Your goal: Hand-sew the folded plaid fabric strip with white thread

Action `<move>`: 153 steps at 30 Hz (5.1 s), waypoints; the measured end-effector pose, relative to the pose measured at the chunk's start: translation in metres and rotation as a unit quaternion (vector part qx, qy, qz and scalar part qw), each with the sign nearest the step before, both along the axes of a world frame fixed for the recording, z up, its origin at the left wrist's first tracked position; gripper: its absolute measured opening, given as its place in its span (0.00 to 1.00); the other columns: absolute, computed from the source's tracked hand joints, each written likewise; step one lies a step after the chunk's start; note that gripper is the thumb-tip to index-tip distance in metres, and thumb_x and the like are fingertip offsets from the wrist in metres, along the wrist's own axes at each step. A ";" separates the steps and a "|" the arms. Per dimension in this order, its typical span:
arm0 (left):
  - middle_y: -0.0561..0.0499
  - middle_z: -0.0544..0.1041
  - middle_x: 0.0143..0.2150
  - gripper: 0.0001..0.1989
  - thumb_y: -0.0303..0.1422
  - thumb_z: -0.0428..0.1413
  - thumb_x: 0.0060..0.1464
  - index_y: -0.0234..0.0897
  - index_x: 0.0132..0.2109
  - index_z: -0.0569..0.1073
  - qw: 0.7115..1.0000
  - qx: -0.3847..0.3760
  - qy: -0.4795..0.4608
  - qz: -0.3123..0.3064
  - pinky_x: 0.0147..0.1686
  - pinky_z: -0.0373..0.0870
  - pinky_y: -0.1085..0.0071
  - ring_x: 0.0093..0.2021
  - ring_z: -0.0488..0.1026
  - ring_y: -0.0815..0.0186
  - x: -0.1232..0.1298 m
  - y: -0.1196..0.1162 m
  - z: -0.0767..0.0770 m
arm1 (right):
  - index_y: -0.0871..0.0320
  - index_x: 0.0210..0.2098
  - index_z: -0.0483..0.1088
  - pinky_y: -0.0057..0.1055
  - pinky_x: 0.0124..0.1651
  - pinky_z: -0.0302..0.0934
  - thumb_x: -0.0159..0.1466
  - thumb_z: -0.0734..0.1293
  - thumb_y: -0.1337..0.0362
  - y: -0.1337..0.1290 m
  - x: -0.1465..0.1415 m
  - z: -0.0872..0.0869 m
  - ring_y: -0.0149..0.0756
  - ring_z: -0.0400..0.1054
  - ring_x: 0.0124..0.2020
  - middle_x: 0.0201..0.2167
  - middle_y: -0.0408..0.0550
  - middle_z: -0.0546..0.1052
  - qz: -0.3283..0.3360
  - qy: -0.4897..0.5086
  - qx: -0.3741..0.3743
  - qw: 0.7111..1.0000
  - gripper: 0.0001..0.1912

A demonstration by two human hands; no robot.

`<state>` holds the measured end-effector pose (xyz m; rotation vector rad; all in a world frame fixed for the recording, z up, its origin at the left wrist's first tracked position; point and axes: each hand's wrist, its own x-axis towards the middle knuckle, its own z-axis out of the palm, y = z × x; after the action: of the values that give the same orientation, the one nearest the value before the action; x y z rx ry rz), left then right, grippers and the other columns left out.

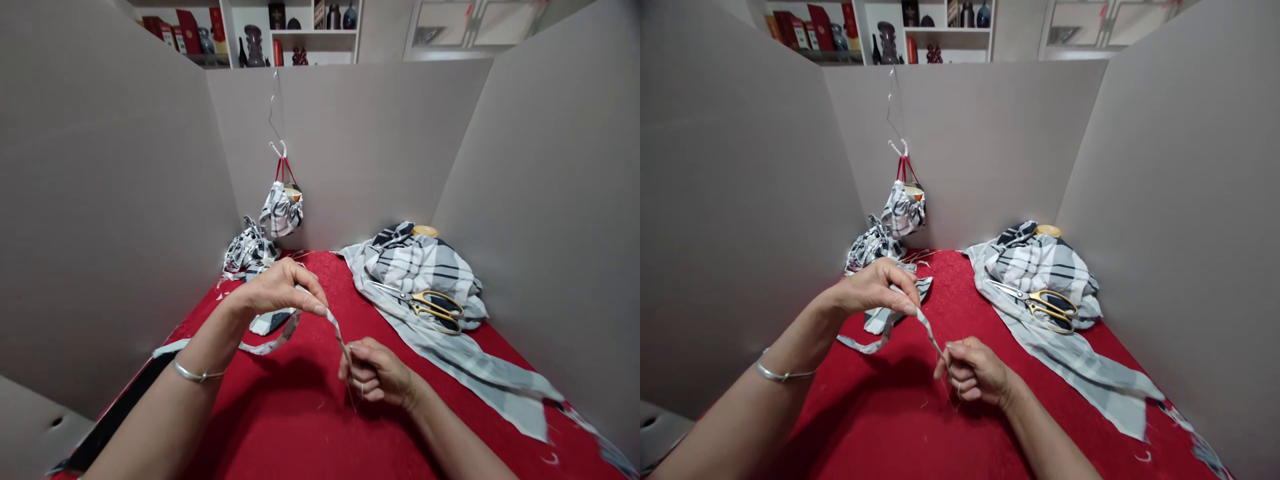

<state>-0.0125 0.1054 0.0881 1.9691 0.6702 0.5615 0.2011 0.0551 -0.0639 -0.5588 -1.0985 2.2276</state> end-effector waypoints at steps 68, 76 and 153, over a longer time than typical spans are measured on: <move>0.50 0.75 0.25 0.21 0.30 0.65 0.37 0.34 0.17 0.57 0.935 -0.243 -0.177 0.186 0.27 0.62 0.74 0.25 0.69 0.70 -0.030 -0.018 -0.117 | 0.59 0.21 0.67 0.25 0.23 0.52 0.62 0.61 0.60 -0.007 0.014 0.023 0.29 0.58 0.18 0.16 0.41 0.65 -0.302 -0.365 0.506 0.721 0.15; 0.44 0.80 0.31 0.18 0.24 0.61 0.37 0.36 0.19 0.55 0.914 -0.307 -0.193 0.184 0.31 0.70 0.68 0.30 0.77 0.61 -0.020 -0.016 -0.122 | 0.59 0.22 0.67 0.25 0.23 0.52 0.63 0.61 0.62 -0.011 0.013 0.021 0.28 0.59 0.18 0.16 0.41 0.65 -0.298 -0.374 0.524 0.704 0.15; 0.58 0.63 0.14 0.16 0.41 0.63 0.38 0.30 0.25 0.73 0.916 -0.278 -0.121 0.262 0.16 0.51 0.77 0.14 0.56 0.76 0.009 -0.025 -0.134 | 0.58 0.19 0.60 0.23 0.15 0.37 0.52 0.70 0.51 0.002 -0.004 0.001 0.21 0.43 0.13 0.12 0.33 0.53 -0.334 -0.244 0.145 0.899 0.20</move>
<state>-0.0033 0.0801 -0.0463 1.1593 1.0719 0.8131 0.1972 0.0570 -0.0629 -1.1933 -1.2079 1.3284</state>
